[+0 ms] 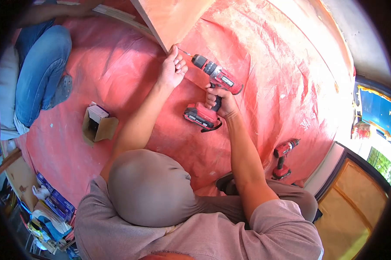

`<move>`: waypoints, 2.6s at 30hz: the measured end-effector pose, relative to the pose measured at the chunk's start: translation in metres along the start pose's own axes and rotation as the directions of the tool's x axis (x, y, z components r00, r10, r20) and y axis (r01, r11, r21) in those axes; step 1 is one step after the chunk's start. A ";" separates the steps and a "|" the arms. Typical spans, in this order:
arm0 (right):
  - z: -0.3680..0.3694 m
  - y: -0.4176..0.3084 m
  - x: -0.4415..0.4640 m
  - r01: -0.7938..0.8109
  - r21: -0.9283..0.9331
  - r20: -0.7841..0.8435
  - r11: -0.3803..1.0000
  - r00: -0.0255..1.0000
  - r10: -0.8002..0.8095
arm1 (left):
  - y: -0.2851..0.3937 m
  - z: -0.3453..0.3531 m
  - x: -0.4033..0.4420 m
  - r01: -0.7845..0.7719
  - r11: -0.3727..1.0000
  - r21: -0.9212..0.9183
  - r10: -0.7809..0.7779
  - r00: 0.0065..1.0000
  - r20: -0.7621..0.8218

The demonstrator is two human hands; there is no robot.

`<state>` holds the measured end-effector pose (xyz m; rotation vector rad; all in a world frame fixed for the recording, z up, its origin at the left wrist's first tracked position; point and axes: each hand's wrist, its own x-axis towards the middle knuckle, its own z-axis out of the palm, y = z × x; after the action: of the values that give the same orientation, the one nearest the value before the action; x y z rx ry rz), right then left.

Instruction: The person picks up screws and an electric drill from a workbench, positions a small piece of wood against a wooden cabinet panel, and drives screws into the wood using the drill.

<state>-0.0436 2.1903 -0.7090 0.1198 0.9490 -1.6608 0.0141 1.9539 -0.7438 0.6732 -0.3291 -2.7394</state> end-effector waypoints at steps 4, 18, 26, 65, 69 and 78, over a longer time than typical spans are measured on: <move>0.003 -0.001 -0.001 -0.025 0.028 -0.011 0.999 1.000 0.025 | -0.001 0.000 0.000 -0.013 1.000 -0.004 0.013 1.000 0.005; -0.001 0.003 0.008 -0.038 -0.032 0.055 0.999 0.998 0.039 | -0.004 0.002 -0.002 -0.031 0.999 -0.032 0.032 0.999 0.005; -0.001 -0.001 0.002 -0.006 -0.064 -0.005 0.998 1.000 0.005 | -0.005 -0.002 -0.001 -0.058 0.996 -0.073 0.058 0.998 -0.006; 0.012 0.004 -0.004 0.096 -0.028 0.014 0.995 0.995 -0.096 | 0.001 0.007 0.004 -0.025 0.999 0.022 0.026 0.996 -0.082; 0.006 0.006 -0.003 0.075 0.021 0.042 0.997 0.996 -0.076 | -0.002 0.007 0.006 -0.031 0.999 0.011 0.031 0.995 -0.092; 0.007 0.002 -0.001 0.004 0.031 0.057 1.000 0.998 -0.006 | 0.001 0.012 0.001 -0.039 0.999 0.016 0.040 0.996 -0.084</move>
<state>-0.0391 2.1867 -0.7051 0.0902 0.8819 -1.6747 0.0078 1.9544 -0.7341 0.7748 -0.3395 -2.6651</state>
